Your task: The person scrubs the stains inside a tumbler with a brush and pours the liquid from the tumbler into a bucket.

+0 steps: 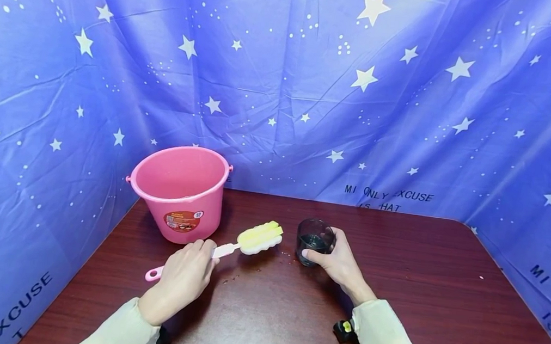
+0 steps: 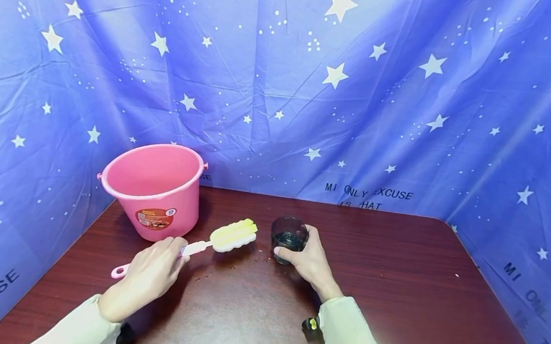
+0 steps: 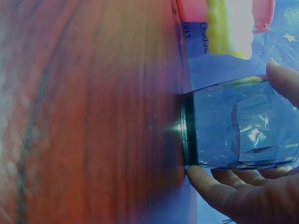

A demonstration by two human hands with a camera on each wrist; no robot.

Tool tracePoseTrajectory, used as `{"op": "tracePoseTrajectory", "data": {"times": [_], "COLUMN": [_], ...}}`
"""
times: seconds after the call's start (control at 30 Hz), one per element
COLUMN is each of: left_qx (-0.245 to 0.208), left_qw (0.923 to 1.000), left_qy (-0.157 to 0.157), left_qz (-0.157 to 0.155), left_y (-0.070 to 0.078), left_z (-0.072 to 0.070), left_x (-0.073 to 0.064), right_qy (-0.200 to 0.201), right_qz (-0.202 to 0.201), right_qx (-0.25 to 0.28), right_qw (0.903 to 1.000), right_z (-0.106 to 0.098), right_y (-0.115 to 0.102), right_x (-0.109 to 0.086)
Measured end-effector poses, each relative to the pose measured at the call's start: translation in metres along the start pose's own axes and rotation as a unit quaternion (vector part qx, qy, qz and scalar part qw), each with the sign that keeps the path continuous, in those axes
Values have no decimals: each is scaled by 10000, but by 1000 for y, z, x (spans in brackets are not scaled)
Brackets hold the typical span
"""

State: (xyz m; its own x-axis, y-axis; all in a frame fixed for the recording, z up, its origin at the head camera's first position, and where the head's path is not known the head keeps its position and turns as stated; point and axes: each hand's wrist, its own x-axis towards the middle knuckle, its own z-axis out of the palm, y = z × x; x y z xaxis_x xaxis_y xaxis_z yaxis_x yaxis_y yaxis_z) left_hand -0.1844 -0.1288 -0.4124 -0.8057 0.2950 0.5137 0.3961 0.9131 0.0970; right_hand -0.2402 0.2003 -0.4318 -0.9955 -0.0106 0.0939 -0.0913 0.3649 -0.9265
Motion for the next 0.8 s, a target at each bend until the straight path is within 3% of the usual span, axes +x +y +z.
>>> {"op": "tracePoseTrajectory", "data": {"times": [0.4, 0.8], "left_qx": [-78, 11], "left_qw": [9996, 9995], "left_qy": [195, 104], "left_qz": [208, 285], "left_y": [3, 9], "left_z": [-3, -8], "left_x": [10, 23], "right_qy": [11, -13], "right_qz": [6, 43], "right_qx": [-42, -35], "right_qw": [10000, 10000], "right_z": [0, 0], "right_y": [0, 1], "right_x": [0, 0]}}
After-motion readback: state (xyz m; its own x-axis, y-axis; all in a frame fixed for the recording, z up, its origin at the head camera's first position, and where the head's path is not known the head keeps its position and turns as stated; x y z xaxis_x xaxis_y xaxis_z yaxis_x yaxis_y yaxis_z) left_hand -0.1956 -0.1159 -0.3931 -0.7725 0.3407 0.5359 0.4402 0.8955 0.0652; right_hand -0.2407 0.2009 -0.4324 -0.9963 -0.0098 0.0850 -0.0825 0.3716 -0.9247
